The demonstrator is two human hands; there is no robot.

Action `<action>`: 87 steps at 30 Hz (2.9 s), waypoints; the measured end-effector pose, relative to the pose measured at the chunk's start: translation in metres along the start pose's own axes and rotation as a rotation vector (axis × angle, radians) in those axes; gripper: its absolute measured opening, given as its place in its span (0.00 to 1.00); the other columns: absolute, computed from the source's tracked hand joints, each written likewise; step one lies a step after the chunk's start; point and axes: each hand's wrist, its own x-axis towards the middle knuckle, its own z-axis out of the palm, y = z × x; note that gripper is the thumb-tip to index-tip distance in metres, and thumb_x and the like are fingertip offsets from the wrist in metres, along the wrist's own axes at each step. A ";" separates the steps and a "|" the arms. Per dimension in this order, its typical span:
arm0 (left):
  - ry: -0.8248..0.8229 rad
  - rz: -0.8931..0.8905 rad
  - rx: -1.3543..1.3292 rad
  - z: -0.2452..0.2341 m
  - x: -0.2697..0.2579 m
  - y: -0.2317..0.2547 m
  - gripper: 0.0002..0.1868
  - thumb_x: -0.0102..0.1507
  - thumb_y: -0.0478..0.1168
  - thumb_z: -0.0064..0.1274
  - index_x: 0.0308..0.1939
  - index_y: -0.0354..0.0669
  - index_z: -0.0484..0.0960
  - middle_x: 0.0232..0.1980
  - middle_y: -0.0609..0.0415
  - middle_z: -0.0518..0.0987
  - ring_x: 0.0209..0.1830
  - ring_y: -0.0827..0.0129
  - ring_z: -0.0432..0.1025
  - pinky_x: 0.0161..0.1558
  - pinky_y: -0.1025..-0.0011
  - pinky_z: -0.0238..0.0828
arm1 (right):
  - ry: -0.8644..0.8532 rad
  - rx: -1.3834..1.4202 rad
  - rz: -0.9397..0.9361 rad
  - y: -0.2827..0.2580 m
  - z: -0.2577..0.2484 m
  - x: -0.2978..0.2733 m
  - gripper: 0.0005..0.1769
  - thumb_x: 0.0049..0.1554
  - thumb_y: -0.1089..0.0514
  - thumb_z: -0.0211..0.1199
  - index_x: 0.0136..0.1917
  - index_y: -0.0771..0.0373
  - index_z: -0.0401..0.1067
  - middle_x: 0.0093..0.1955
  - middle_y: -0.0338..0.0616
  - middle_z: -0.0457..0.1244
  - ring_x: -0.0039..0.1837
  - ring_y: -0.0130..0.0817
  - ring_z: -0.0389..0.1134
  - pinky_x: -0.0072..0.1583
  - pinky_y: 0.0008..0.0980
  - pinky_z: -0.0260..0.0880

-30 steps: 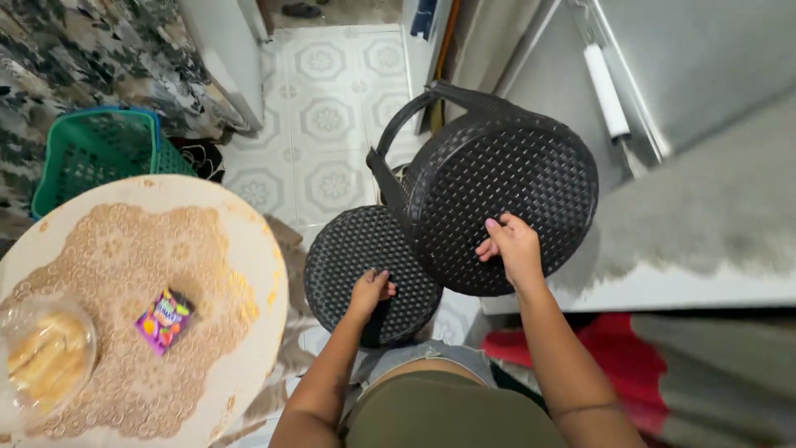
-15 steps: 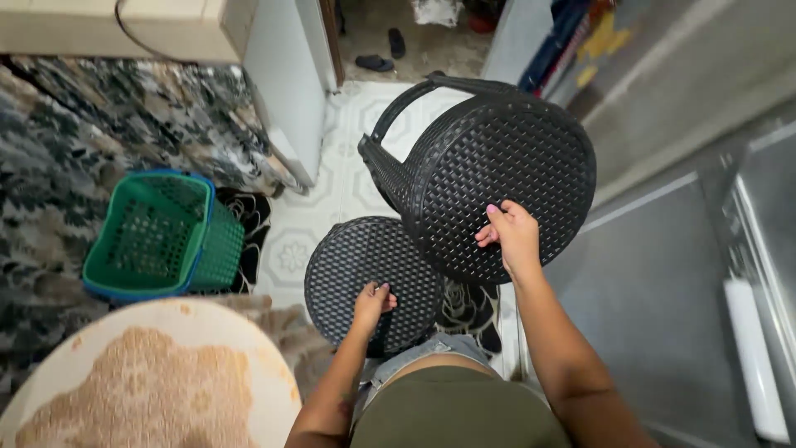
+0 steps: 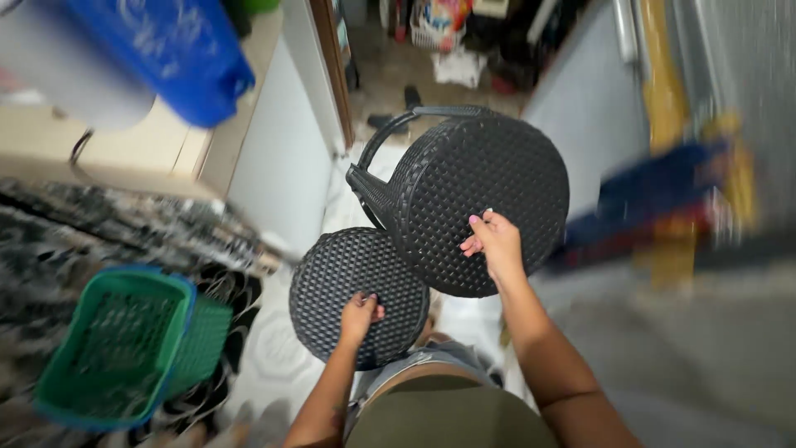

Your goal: The person folds a gray cloth and a pink cloth on an ironing board, then moves a stack of folded clothes into a drawer before carrying two stools and a laundry basket into a kitchen area.

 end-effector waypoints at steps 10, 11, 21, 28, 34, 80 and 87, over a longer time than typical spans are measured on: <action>0.157 0.212 0.676 0.132 0.201 0.261 0.19 0.65 0.52 0.51 0.34 0.39 0.81 0.25 0.52 0.84 0.25 0.65 0.81 0.35 0.66 0.76 | 0.034 -0.028 -0.107 -0.110 0.023 0.322 0.18 0.61 0.60 0.63 0.57 0.77 0.68 0.29 0.44 0.63 0.29 0.33 0.68 0.33 0.29 0.71; 0.140 0.234 0.708 0.142 0.225 0.280 0.19 0.65 0.52 0.51 0.34 0.39 0.81 0.24 0.53 0.84 0.26 0.64 0.81 0.36 0.65 0.75 | 0.021 0.001 -0.130 -0.119 0.028 0.349 0.18 0.63 0.60 0.64 0.57 0.80 0.68 0.30 0.43 0.62 0.30 0.33 0.68 0.34 0.29 0.71; 0.013 0.335 0.813 0.222 0.464 0.445 0.21 0.67 0.52 0.51 0.30 0.36 0.80 0.24 0.53 0.83 0.25 0.66 0.79 0.35 0.65 0.73 | 0.145 0.003 -0.246 -0.192 0.051 0.552 0.17 0.66 0.61 0.63 0.58 0.81 0.68 0.30 0.42 0.59 0.31 0.32 0.68 0.35 0.28 0.71; 0.048 0.378 0.700 0.243 0.594 0.585 0.21 0.64 0.51 0.52 0.27 0.37 0.80 0.24 0.53 0.83 0.22 0.68 0.79 0.32 0.66 0.74 | 0.276 0.016 -0.233 -0.228 0.018 0.674 0.11 0.64 0.62 0.62 0.54 0.75 0.70 0.30 0.41 0.60 0.30 0.32 0.67 0.34 0.29 0.69; 0.249 0.380 0.813 0.267 0.663 0.702 0.23 0.66 0.54 0.52 0.26 0.38 0.80 0.23 0.53 0.82 0.24 0.65 0.79 0.36 0.64 0.74 | 0.274 0.026 -0.213 -0.239 0.002 0.798 0.09 0.63 0.63 0.63 0.53 0.72 0.69 0.30 0.39 0.59 0.31 0.32 0.67 0.34 0.28 0.70; 0.809 0.225 0.755 0.024 1.004 0.747 0.31 0.61 0.53 0.59 0.61 0.36 0.77 0.49 0.30 0.80 0.50 0.39 0.74 0.50 0.50 0.70 | -0.717 0.223 0.297 -0.339 0.343 1.150 0.06 0.66 0.61 0.54 0.50 0.64 0.70 0.37 0.46 0.64 0.48 0.45 0.67 0.57 0.40 0.67; 0.612 0.373 -0.465 0.050 0.980 0.760 0.25 0.72 0.52 0.43 0.67 0.42 0.74 0.55 0.48 0.82 0.45 0.67 0.73 0.44 0.65 0.68 | -0.942 0.262 0.400 -0.378 0.428 1.157 0.11 0.70 0.60 0.53 0.49 0.68 0.72 0.41 0.48 0.65 0.54 0.46 0.68 0.60 0.41 0.68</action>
